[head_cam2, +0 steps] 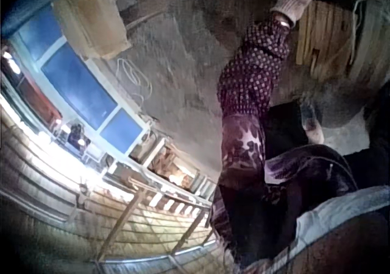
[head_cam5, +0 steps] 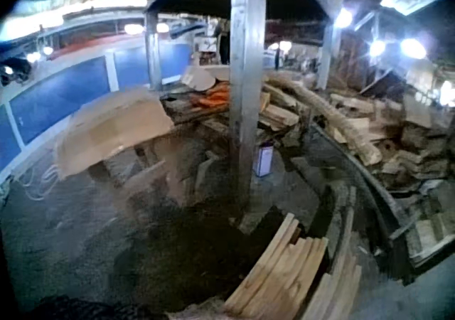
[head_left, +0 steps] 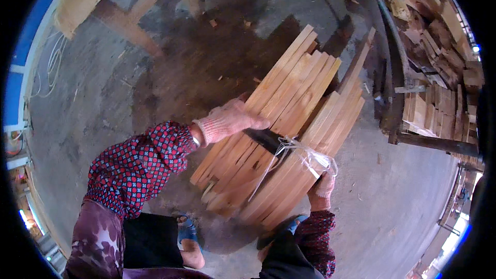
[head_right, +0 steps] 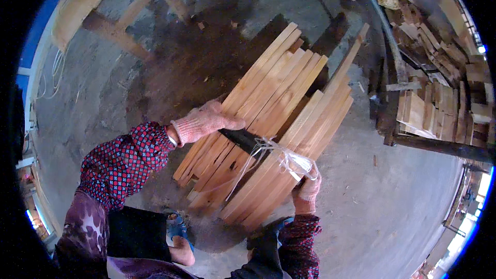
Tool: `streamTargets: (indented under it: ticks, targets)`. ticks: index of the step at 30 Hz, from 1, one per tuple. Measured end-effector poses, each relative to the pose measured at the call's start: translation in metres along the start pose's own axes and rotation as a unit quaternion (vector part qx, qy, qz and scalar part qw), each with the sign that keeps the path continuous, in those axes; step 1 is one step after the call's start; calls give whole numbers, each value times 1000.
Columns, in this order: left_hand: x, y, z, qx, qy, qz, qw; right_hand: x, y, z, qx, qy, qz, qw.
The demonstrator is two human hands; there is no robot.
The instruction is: The person gathers wooden planks and secures them into bundles using a black strap. They walk through a workshop, pick up a stack of planks, wrap the strap around them, and tighten it. The person then places the finished bundle on a table and repeats the process with another stack of planks.
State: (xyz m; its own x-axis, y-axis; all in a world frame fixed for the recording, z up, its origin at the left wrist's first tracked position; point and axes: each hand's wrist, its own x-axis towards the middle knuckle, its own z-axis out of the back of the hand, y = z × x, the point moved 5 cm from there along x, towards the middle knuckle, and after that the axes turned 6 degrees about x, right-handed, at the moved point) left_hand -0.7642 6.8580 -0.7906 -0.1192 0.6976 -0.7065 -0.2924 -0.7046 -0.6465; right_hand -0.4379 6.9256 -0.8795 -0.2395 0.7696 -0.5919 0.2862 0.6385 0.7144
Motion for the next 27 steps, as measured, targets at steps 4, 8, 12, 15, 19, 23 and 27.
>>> streamTargets:
  ticks: [4,8,12,15,19,23,27]
  targets:
    - [10,12,-6,-75,-10,-24,997,-3,3,-8,3,10,2,1000]
    - [22,27,-13,-98,-24,-51,994,-1,0,-2,20,71,9,997]
    - [23,29,-11,-7,-60,-35,998,4,-3,7,6,52,11,999]
    - [18,17,-11,-62,-25,-51,996,4,-3,10,-4,44,19,999]
    - [-17,-34,-18,353,-340,-263,831,5,0,4,3,25,3,1000]
    - [-27,-65,-71,389,-231,-358,817,1,5,-3,-24,10,-4,1000]
    - [-26,-73,-100,356,-243,-348,832,-4,20,-23,-128,8,-75,989]
